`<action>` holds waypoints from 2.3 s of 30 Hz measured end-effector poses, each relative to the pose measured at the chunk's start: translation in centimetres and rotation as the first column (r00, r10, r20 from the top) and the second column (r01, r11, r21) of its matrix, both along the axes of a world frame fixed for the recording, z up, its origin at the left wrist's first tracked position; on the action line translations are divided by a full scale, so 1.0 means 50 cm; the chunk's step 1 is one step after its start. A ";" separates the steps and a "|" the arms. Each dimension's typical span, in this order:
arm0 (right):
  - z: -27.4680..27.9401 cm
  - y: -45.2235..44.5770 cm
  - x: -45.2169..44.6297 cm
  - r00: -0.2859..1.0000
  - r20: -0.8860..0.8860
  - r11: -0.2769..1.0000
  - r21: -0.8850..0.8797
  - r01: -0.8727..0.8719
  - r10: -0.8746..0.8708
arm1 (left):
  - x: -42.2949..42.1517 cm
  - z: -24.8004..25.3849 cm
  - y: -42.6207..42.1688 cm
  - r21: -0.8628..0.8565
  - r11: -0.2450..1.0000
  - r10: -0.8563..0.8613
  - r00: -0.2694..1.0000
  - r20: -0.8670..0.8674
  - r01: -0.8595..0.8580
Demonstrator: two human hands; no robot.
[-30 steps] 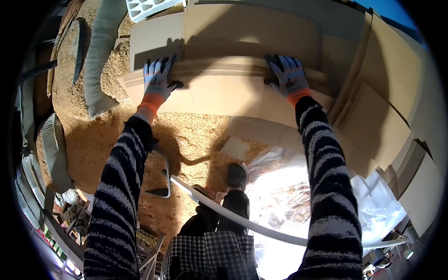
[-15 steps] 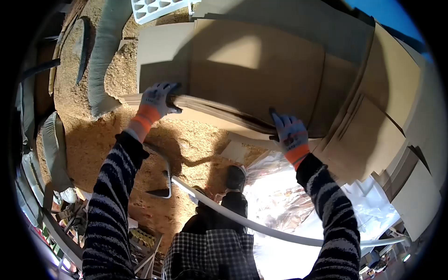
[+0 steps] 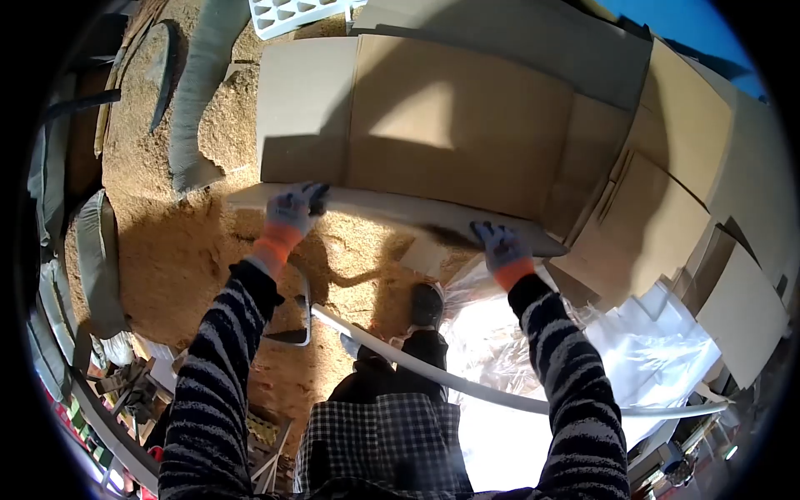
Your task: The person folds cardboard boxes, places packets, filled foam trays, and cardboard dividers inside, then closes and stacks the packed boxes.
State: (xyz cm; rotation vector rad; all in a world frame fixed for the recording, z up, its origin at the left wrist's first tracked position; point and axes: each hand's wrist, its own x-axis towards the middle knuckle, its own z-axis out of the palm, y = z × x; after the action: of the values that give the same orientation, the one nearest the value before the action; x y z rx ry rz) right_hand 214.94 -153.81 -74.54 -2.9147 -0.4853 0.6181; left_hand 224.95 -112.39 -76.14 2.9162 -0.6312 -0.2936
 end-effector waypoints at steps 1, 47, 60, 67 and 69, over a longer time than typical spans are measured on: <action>0.023 0.011 0.035 0.990 -0.077 0.993 0.017 0.117 -0.115 | 0.018 0.013 0.000 0.120 0.991 -0.055 0.998 0.007 0.054; 0.240 0.320 0.084 0.861 -0.469 0.830 0.548 0.106 0.199 | -0.321 0.347 0.233 -0.008 0.993 0.118 0.992 -0.054 -0.118; 0.760 0.623 -0.090 0.975 0.191 0.768 0.639 -0.034 -0.116 | -0.378 0.966 0.308 -0.371 0.656 0.751 0.618 0.234 -0.657; 1.179 0.785 -0.036 0.879 0.403 0.777 0.456 -0.433 0.254 | -0.540 1.435 0.425 -0.412 0.658 0.712 0.342 0.614 -0.631; 1.261 0.836 -0.042 0.675 0.677 0.689 0.339 -0.641 0.295 | -0.641 1.546 0.450 -0.365 0.596 0.674 0.198 0.712 -0.716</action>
State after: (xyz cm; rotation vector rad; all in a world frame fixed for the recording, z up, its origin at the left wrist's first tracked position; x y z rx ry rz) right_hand 212.85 -112.02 -11.47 -2.3067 -1.3120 -0.3896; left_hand 192.92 -89.89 1.16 2.8273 0.7735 1.2230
